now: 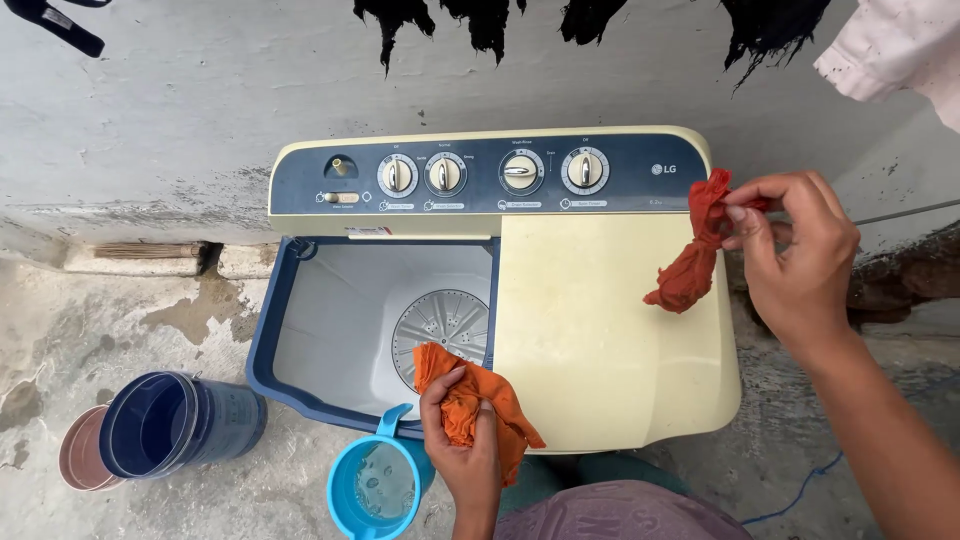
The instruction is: Cleaning the exterior and interior parts of a twin-tub washing machine using a rag and water.
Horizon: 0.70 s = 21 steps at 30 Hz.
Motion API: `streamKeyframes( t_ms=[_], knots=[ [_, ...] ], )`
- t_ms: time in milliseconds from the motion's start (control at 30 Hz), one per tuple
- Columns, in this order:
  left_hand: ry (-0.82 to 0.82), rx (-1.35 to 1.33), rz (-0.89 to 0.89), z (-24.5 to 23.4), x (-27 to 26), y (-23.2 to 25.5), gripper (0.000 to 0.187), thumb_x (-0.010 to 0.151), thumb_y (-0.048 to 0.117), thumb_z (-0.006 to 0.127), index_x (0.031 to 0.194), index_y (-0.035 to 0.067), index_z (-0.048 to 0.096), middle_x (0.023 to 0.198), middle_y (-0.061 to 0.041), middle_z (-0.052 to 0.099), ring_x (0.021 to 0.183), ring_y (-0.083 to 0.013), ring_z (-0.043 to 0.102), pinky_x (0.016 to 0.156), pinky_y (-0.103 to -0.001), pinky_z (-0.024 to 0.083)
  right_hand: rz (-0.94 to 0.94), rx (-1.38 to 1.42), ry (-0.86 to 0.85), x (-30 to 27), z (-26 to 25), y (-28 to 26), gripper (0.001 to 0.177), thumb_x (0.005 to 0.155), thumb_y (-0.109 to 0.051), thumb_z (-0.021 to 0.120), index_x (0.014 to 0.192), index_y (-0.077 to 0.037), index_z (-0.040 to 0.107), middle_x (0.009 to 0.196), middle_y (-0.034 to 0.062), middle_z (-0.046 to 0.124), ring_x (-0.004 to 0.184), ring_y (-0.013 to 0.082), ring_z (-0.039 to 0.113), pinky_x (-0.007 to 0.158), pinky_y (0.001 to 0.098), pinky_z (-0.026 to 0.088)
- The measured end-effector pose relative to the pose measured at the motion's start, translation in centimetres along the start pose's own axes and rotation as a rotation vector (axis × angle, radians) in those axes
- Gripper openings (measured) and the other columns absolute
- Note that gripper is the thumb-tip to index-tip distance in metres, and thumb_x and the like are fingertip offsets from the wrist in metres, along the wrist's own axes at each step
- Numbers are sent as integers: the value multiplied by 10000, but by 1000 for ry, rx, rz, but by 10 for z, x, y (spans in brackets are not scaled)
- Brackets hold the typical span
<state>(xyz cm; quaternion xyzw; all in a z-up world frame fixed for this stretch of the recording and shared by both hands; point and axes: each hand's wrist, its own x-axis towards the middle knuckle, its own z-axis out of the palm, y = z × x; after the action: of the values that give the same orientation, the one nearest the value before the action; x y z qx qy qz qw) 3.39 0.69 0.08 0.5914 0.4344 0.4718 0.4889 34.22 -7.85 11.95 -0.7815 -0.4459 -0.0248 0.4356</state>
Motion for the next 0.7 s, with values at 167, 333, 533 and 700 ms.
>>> streamKeyframes(
  t_ms=[167, 333, 533, 700],
  knots=[
    [-22, -56, 12, 7, 6, -2, 406, 855, -47, 641, 1252, 9, 579, 1271, -115, 602, 1189, -219, 623, 1024, -345, 524, 104, 22, -128, 18, -13, -2, 83, 971, 70, 612, 1018, 40, 673, 1037, 116, 669, 822, 190, 729, 726, 310, 627],
    [-21, -43, -35, 5, 3, 3, 421, 853, -52, 633, 1264, 3, 564, 1278, -116, 605, 1186, -214, 621, 1013, -341, 523, 11, -48, -63, 35, -44, 11, 97, 1039, 95, 573, 1081, 65, 655, 1119, 151, 659, 949, 203, 726, 824, 312, 638],
    [23, 10, -45, 0, 7, 6, 413, 854, -56, 621, 1260, 1, 572, 1273, -117, 619, 1162, -213, 643, 1006, -339, 548, 93, -24, -420, -2, -50, 49, 116, 908, -46, 625, 987, -28, 707, 1088, 94, 735, 1019, 209, 754, 929, 392, 584],
    [40, 29, -33, -7, 1, -8, 418, 835, -70, 643, 1244, -8, 579, 1275, -128, 593, 1191, -226, 625, 1030, -356, 530, 178, -431, -1061, -53, 2, 122, 269, 810, -427, 716, 1010, -316, 858, 1514, -99, 567, 1493, 223, 404, 1127, 463, 472]
  ],
)
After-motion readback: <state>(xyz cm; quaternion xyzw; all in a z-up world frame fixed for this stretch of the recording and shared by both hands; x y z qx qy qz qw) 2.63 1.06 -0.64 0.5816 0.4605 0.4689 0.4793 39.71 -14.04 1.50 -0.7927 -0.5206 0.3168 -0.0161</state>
